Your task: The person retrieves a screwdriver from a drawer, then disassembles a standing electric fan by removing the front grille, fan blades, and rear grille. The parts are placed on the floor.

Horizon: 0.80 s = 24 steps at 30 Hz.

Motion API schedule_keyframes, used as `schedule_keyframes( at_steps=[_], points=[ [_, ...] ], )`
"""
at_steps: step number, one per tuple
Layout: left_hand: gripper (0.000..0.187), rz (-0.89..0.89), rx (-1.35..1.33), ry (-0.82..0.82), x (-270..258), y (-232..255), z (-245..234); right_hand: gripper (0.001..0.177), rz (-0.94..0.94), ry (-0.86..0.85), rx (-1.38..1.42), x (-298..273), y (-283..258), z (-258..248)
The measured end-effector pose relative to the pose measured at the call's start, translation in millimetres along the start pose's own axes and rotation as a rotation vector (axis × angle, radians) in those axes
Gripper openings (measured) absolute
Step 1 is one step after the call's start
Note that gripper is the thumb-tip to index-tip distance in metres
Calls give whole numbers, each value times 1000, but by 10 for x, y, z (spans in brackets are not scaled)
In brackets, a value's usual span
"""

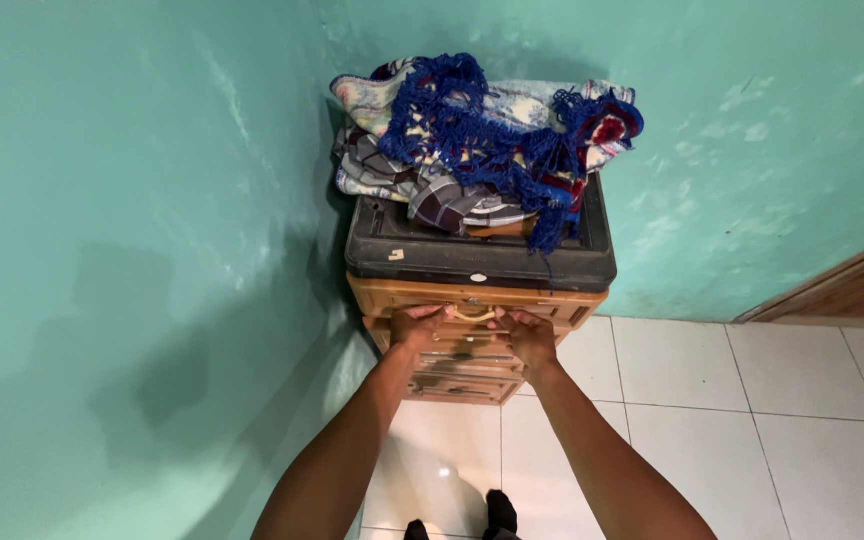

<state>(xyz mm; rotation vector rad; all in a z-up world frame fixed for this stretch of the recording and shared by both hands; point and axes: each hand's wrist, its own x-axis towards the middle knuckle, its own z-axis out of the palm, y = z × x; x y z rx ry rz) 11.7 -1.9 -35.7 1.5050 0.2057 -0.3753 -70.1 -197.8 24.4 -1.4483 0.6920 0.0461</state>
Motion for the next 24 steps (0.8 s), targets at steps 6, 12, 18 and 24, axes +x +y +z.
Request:
schedule_keyframes(
  at_steps=[6,12,18,24],
  points=[
    [25,16,23,12,-245,-163,-69,25,21,-4,-22,-335,101,-32],
    [29,58,53,9,-622,-318,-159,25,8,1,-50,-602,304,-98],
    [31,45,-37,-19,-925,-423,-190,26,-45,-18,-5,-826,504,-183],
    [29,14,-44,-14,-1184,-464,-204,26,-58,-3,-20,-1096,584,-222]
  ],
)
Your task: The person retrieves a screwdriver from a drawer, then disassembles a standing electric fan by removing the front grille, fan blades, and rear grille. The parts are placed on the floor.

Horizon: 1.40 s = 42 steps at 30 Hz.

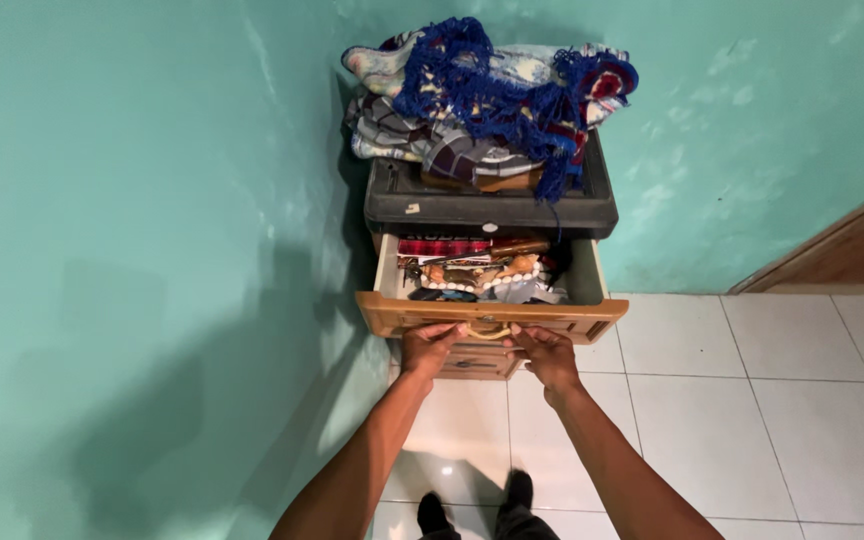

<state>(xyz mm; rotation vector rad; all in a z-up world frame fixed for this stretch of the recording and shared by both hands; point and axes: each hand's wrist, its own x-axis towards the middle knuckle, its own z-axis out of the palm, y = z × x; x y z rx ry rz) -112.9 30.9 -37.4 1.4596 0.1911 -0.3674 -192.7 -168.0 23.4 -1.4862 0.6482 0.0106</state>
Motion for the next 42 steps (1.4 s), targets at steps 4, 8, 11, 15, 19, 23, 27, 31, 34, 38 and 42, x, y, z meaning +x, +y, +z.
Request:
schedule_keyframes(
  at_steps=[4,8,11,15,19,23,27,31,34,38,42],
  points=[
    [28,29,3,-10,-131,-72,-30,26,-1,-7,-33,-159,57,-18],
    [28,51,33,16,-252,-177,-53,27,-15,-10,-50,-253,168,-61],
    [28,60,37,25,-361,-251,-13,25,-32,-29,-35,-309,243,-132],
    [26,35,78,28,-478,-277,-74,27,-25,-54,-28,-414,318,-141],
    [26,21,102,61,-530,-340,-82,27,6,-60,-16,-509,371,-158],
    [26,20,103,67,-523,-348,-74,26,10,-51,19,-512,401,-110],
    [25,50,120,35,-663,-206,-119,18,-29,-46,-119,-515,400,-189],
    [26,-45,298,-280,-983,306,-429,31,-226,-261,-504,-662,128,-549],
    [25,82,402,-381,-1062,860,-530,35,-303,-344,-560,-727,-339,-700],
    [18,390,450,-309,-778,1417,-444,25,-605,-233,-734,-648,-1018,-626],
    [15,754,640,-214,-286,1459,-402,20,-988,-230,-737,-391,-1291,-282]
  ],
)
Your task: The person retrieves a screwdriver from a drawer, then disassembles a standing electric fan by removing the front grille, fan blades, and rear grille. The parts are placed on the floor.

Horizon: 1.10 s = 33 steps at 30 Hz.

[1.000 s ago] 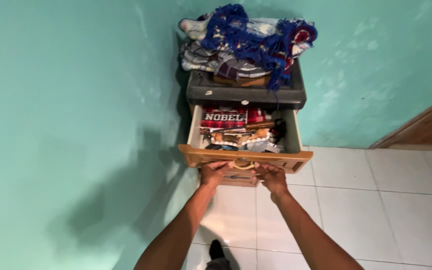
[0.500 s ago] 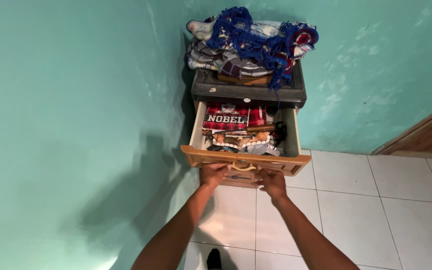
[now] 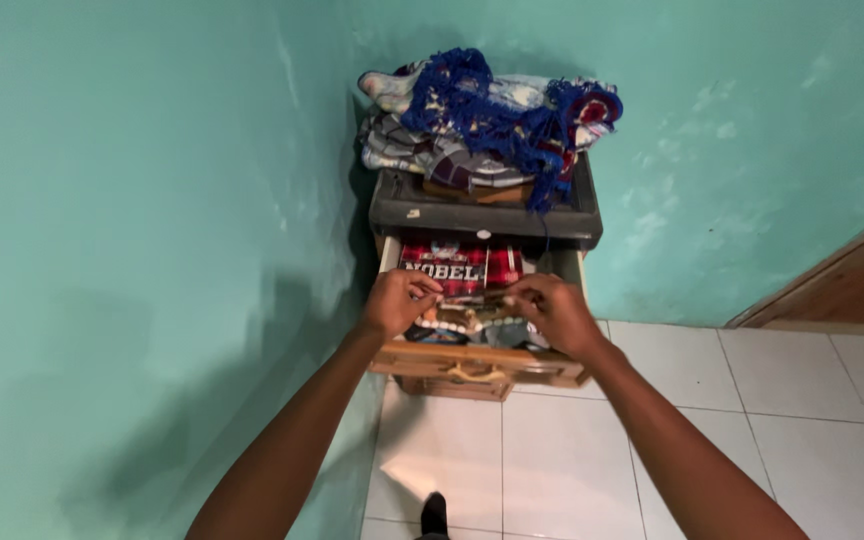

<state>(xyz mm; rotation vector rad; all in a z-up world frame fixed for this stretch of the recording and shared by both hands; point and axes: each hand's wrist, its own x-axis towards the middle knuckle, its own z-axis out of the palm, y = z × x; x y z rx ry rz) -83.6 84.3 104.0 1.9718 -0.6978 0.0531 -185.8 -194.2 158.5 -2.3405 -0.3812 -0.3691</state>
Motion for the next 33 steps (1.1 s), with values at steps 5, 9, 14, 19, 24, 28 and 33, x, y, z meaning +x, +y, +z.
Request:
schedule_keyframes(
  at_steps=[5,9,14,19,24,28,33],
  points=[
    [24,-125,-3,-138,316,-485,225,37,43,-63,-247,335,141,282],
    [27,-35,125,-173,389,-580,315,39,211,-228,-367,439,197,408],
    [16,-92,129,-254,469,-559,292,35,230,-277,-437,521,272,467],
    [11,-87,20,-296,485,-494,237,33,183,-265,-431,527,353,483],
    [20,93,5,-50,448,-159,13,27,114,-136,-263,405,351,308],
    [15,184,23,190,221,205,-343,29,50,-39,-291,170,192,-31],
    [19,24,103,358,-419,492,-483,31,155,64,-186,-331,11,-429]
  ],
)
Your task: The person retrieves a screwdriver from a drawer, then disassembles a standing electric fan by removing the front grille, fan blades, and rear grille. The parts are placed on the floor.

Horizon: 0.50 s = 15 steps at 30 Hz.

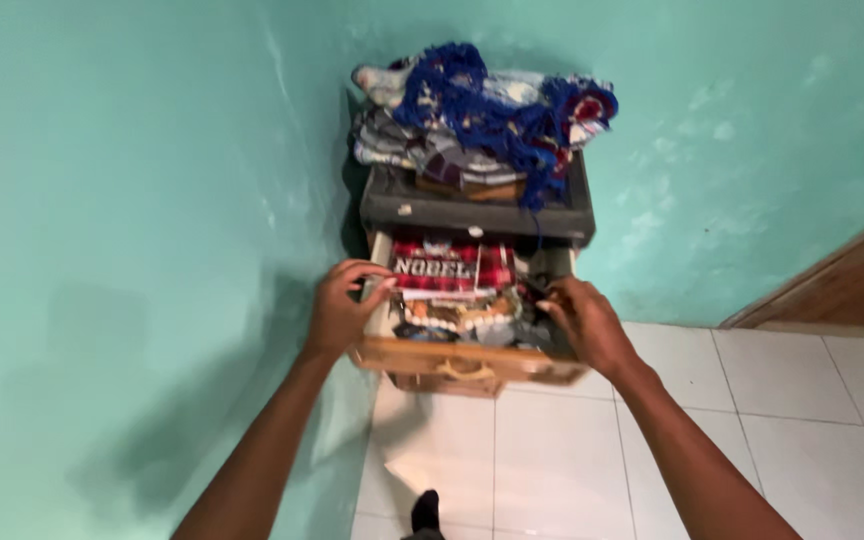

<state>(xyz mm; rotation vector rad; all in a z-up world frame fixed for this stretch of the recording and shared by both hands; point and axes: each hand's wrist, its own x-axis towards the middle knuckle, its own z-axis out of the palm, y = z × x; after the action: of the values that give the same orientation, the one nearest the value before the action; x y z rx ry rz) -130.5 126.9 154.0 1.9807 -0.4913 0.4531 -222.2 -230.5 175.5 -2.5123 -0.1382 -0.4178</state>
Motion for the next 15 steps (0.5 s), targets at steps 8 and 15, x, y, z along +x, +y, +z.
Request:
schedule_keyframes(
  at_steps=[8,15],
  points=[
    [76,0,153,178,-952,-246,27,31,352,189,45,-893,240,15],
    [110,-291,-110,20,-1239,-661,336,53,595,237,131,-1075,432,293]
  ],
)
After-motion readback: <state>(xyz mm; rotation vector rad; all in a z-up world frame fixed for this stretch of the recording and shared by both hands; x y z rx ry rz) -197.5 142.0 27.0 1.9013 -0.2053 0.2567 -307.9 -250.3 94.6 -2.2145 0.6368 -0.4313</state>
